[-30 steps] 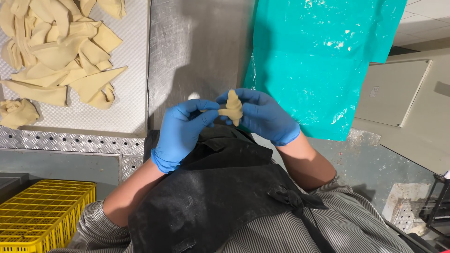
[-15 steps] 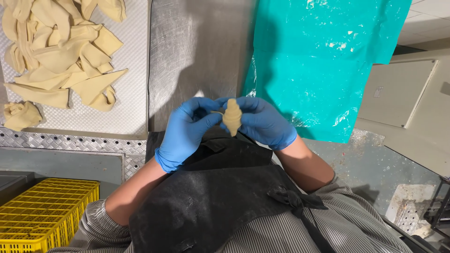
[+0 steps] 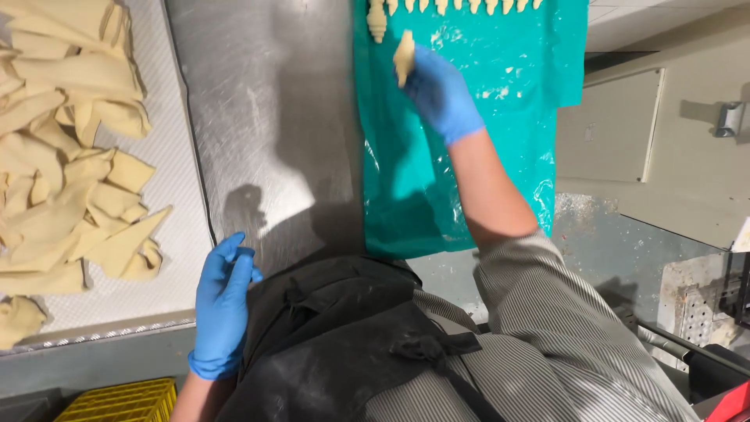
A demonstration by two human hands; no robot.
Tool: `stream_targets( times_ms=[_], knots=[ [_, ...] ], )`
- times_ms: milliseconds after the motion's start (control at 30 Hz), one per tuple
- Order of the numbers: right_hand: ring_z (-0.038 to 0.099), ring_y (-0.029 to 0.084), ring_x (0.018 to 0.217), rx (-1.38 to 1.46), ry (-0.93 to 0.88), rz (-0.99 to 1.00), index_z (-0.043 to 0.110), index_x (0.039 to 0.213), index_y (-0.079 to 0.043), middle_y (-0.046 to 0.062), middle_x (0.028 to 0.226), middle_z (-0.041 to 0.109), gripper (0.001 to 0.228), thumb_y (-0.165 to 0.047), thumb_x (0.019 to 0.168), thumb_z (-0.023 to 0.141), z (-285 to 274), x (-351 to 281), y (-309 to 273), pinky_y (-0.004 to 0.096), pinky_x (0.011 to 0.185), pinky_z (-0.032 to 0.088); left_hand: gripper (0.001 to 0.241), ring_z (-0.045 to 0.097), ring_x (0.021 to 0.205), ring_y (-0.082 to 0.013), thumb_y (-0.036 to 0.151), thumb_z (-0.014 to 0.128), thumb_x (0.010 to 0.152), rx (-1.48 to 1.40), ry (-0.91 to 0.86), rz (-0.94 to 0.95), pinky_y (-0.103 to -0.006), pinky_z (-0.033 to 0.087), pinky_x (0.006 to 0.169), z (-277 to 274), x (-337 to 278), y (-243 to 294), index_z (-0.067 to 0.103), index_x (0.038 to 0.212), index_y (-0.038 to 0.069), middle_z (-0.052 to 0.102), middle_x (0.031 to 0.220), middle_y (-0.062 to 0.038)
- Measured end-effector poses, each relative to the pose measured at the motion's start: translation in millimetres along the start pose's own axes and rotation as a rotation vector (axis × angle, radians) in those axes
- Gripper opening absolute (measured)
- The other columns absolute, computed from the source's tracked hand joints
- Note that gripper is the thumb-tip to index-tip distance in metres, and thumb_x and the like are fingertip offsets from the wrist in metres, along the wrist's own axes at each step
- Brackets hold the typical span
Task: Rolling triangular dough cutouts into croissant shapes and arranging them on a tray.
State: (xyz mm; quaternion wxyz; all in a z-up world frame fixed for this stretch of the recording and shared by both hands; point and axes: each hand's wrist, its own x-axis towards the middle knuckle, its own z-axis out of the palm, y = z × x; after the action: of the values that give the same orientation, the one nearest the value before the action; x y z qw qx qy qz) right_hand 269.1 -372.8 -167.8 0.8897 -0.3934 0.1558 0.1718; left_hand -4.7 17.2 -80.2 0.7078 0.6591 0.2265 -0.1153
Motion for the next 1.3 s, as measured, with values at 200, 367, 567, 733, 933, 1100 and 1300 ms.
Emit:
stream_targets(
  times_ms=[200,367,567,733,933,1100,1300],
  knots=[
    [0.064,0.019,0.095,-0.58,0.133,-0.42,0.068,0.131,0.003,0.01,0.106,0.067,0.035,-0.008,0.098,0.075,-63.2,130.2,21.8,0.033,0.084,0.054,0.043,0.059,0.088,-0.0118,0.016,0.057,0.103,0.006,0.021,-0.047,-0.0259,0.052,0.084,-2.2,5.6,4.9,0.056,0.143,0.0,0.062,0.113,-0.007],
    [0.067,0.026,0.105,-1.46,0.377,-1.028,0.066,0.131,0.002,0.017,0.116,0.071,0.038,-0.018,0.1,0.075,-64.5,153.7,47.6,0.037,0.092,0.055,0.045,0.06,0.088,-0.0124,0.02,0.056,0.103,0.054,0.076,-0.125,-0.0257,0.049,0.086,-8.3,8.8,11.6,0.056,0.144,0.0,0.065,0.115,-0.008],
    [0.069,0.031,0.115,-1.086,0.321,-0.993,0.064,0.132,0.003,0.019,0.126,0.072,0.031,-0.015,0.106,0.065,-76.5,163.1,40.2,0.038,0.101,0.054,0.046,0.06,0.089,-0.0111,0.023,0.054,0.104,0.041,0.105,-0.135,-0.0246,0.05,0.087,-15.8,9.6,13.0,0.056,0.145,0.002,0.065,0.114,-0.008],
    [0.07,0.028,0.098,-1.264,0.472,-0.9,0.064,0.131,0.0,0.014,0.112,0.071,0.035,-0.019,0.101,0.069,-53.0,143.3,33.4,0.035,0.09,0.057,0.046,0.06,0.089,-0.0115,0.023,0.055,0.104,0.026,0.107,-0.156,-0.025,0.05,0.086,-16.8,13.0,3.3,0.056,0.144,0.002,0.066,0.115,-0.008],
    [0.065,0.032,0.101,-1.629,0.456,-1.061,0.064,0.135,-0.006,0.015,0.116,0.06,0.034,-0.018,0.104,0.071,-8.8,129.0,35.7,0.038,0.087,0.055,0.045,0.061,0.091,-0.0111,0.022,0.053,0.105,0.006,0.115,-0.138,-0.0249,0.051,0.087,-23.4,18.5,4.8,0.056,0.144,0.002,0.066,0.116,-0.007],
    [0.062,0.04,0.095,-1.752,0.419,-0.83,0.056,0.135,-0.001,0.023,0.122,0.058,0.049,-0.024,0.096,0.077,-6.0,132.3,48.0,0.045,0.074,0.051,0.043,0.06,0.091,-0.011,0.02,0.053,0.105,0.024,0.12,-0.157,-0.0253,0.05,0.086,-20.7,19.5,7.4,0.057,0.144,0.002,0.067,0.116,-0.007],
    [0.065,0.034,0.105,-1.55,0.313,-1.128,0.06,0.127,-0.007,0.016,0.114,0.067,0.031,-0.015,0.101,0.074,-5.1,132.2,47.9,0.041,0.091,0.055,0.042,0.061,0.091,-0.0114,0.019,0.053,0.106,-0.057,0.125,-0.107,-0.0252,0.051,0.088,-29.3,18.9,0.3,0.057,0.144,0.001,0.066,0.114,-0.007]
  ],
)
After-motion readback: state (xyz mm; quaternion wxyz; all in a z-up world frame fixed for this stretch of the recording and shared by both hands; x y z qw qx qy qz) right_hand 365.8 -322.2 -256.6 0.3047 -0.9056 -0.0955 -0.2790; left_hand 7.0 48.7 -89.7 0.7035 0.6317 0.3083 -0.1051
